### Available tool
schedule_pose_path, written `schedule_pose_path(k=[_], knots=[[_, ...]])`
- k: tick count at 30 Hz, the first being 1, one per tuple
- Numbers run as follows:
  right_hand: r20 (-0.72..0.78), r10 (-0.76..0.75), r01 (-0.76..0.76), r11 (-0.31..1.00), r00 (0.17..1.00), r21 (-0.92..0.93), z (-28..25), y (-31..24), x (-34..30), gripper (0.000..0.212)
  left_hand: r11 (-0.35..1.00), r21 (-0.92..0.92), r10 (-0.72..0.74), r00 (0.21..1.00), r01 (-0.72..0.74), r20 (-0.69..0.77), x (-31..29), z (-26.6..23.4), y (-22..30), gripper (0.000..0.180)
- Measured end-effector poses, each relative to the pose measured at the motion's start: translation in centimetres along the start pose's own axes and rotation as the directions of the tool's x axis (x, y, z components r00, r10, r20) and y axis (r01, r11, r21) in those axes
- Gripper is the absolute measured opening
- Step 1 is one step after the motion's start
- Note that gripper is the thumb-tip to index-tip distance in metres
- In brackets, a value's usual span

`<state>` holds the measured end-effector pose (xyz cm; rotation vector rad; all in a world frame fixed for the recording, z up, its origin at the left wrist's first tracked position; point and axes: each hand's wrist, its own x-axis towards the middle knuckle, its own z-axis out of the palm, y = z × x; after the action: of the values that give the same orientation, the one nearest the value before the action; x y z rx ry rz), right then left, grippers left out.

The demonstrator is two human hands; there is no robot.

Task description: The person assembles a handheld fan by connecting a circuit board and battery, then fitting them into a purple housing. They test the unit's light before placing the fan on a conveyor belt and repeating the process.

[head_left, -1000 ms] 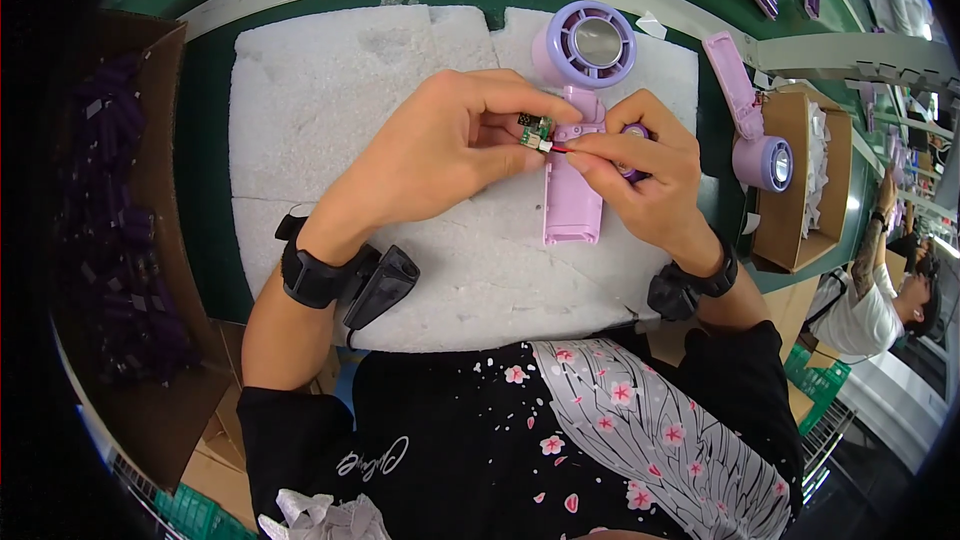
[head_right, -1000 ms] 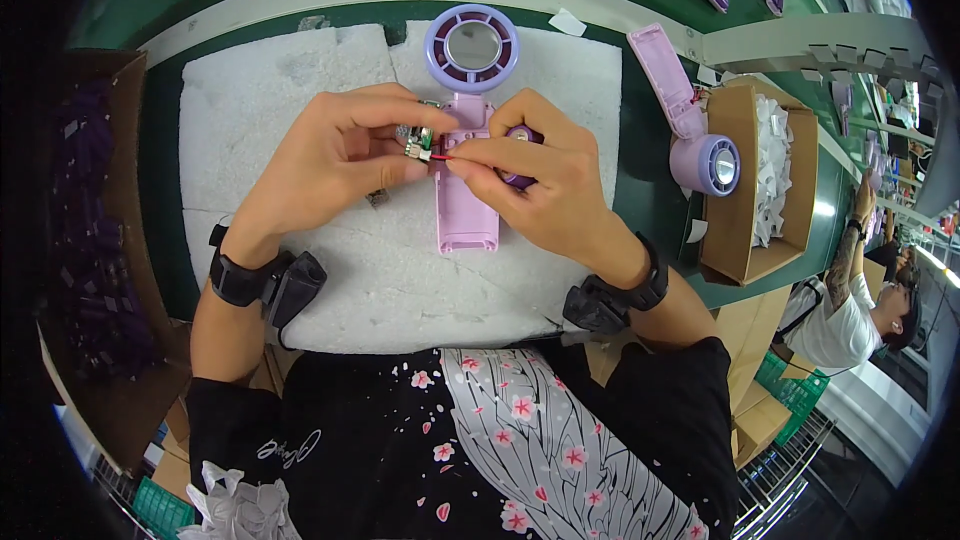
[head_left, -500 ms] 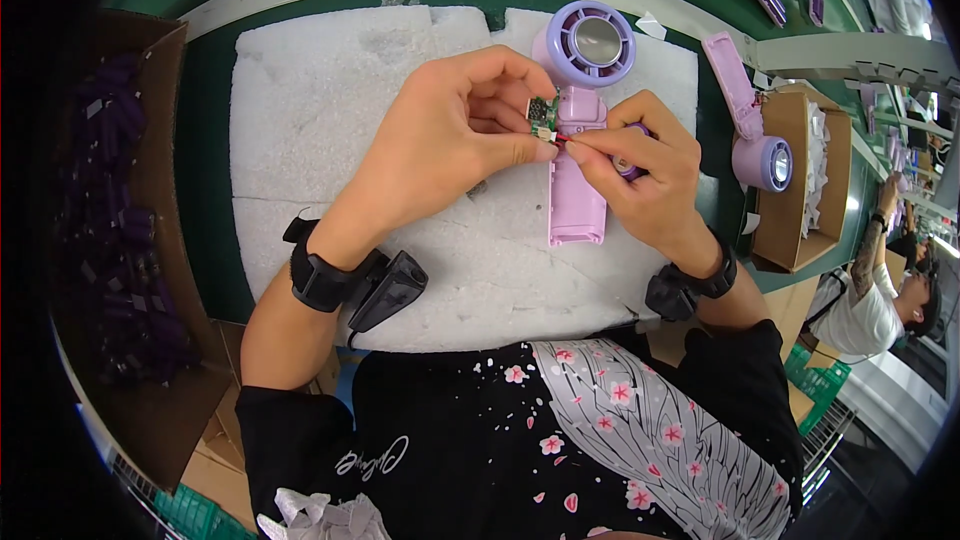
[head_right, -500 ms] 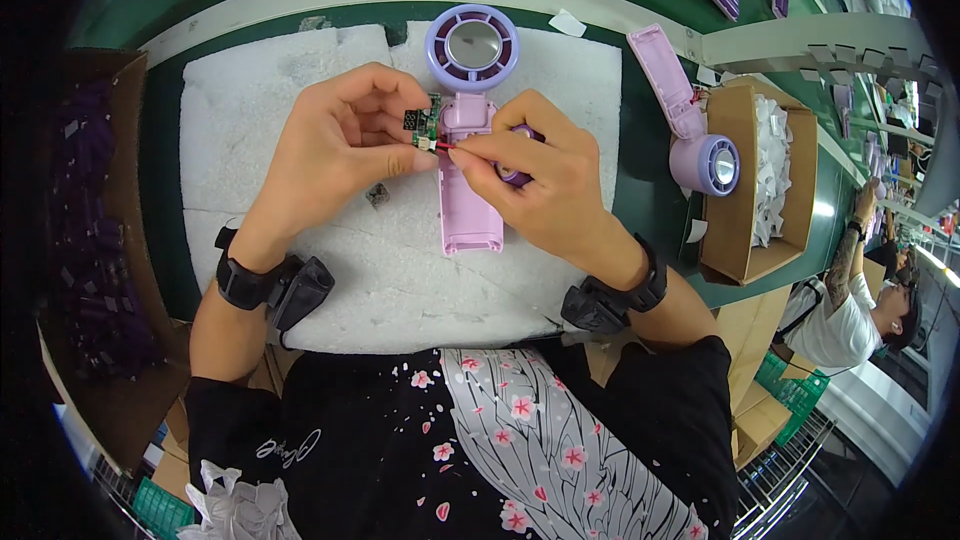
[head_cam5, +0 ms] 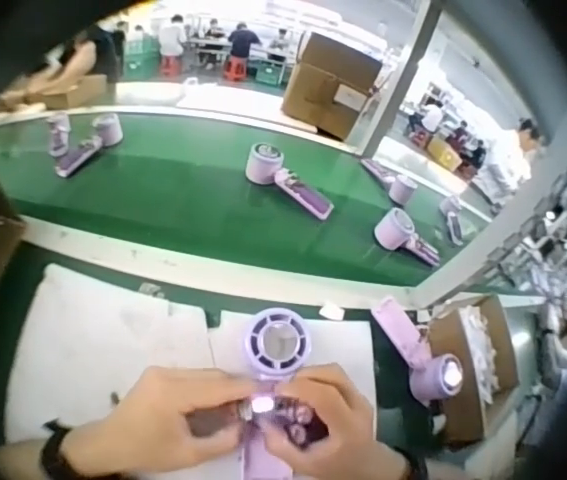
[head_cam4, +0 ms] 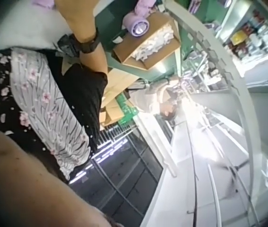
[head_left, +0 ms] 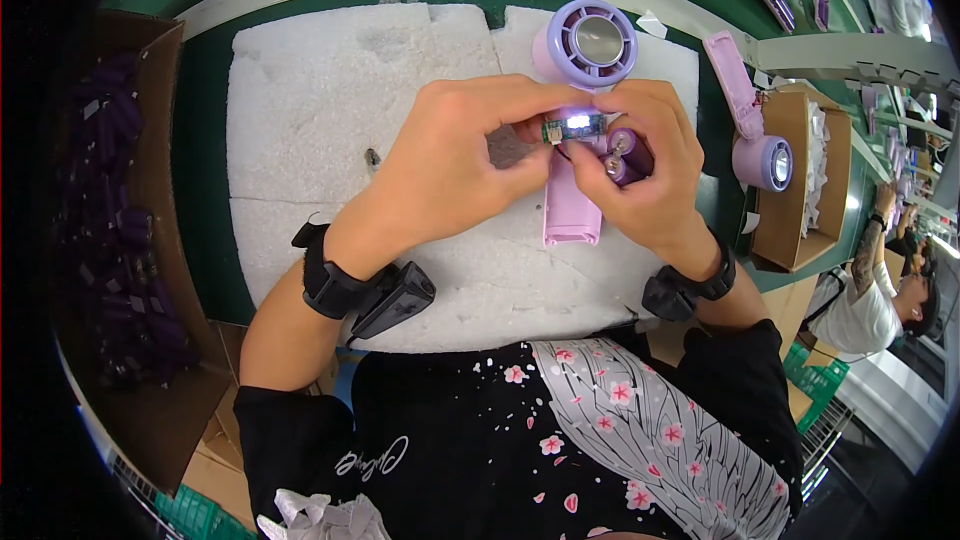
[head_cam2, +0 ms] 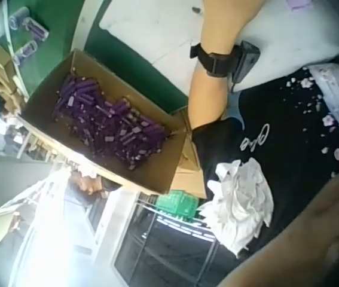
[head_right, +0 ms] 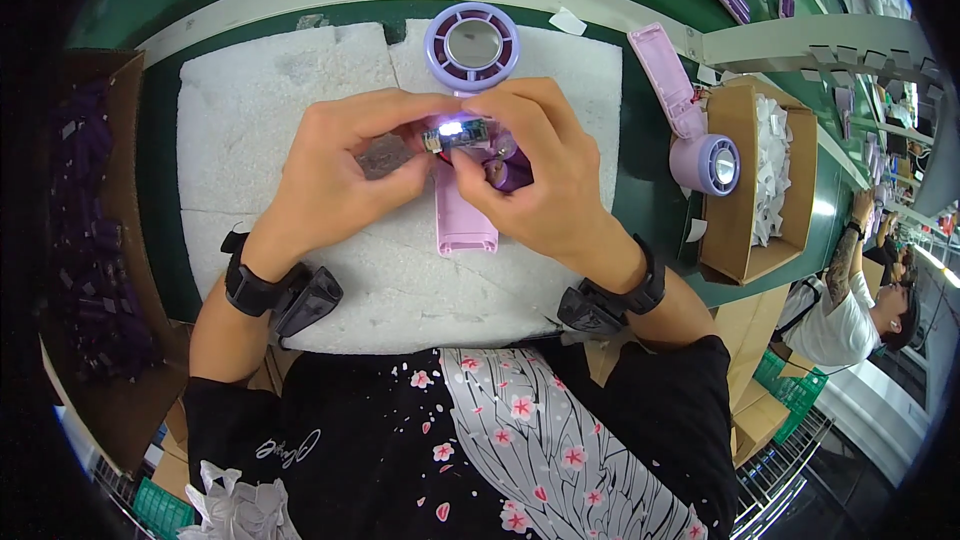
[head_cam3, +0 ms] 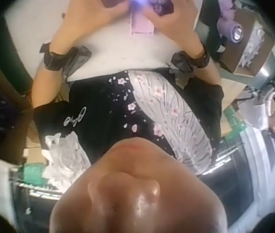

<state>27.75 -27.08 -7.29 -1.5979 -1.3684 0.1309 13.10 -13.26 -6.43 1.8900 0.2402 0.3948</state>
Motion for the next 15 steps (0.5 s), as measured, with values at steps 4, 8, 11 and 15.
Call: schedule_pose_path(k=[4, 8, 11, 15], knots=[[0.046, -0.085, 0.088, 0.993, 0.995, -0.076, -0.06, 0.18, 0.12, 0.037, 1.000, 0.002, -0.025, 0.997, 0.026, -0.074, -0.03, 0.33, -0.12, 0.037], [0.059, -0.061, 0.066, 0.994, 0.996, -0.083, -0.19, 0.25, -0.05, 0.039, 0.999, -0.030, -0.019, 0.996, 0.016, -0.092, -0.07, 0.25, -0.32, 0.032], [0.067, -0.032, 0.038, 0.995, 0.997, -0.089, -0.31, 0.19, -0.16, 0.039, 0.999, -0.023, -0.051, 0.994, 0.049, -0.094, -0.14, 0.28, -0.24, 0.029], [0.064, -0.026, 0.031, 0.996, 0.998, -0.080, -0.36, 0.26, -0.18, 0.039, 0.998, 0.068, 0.014, 0.990, -0.005, -0.141, -0.16, 0.56, -0.43, 0.025]])
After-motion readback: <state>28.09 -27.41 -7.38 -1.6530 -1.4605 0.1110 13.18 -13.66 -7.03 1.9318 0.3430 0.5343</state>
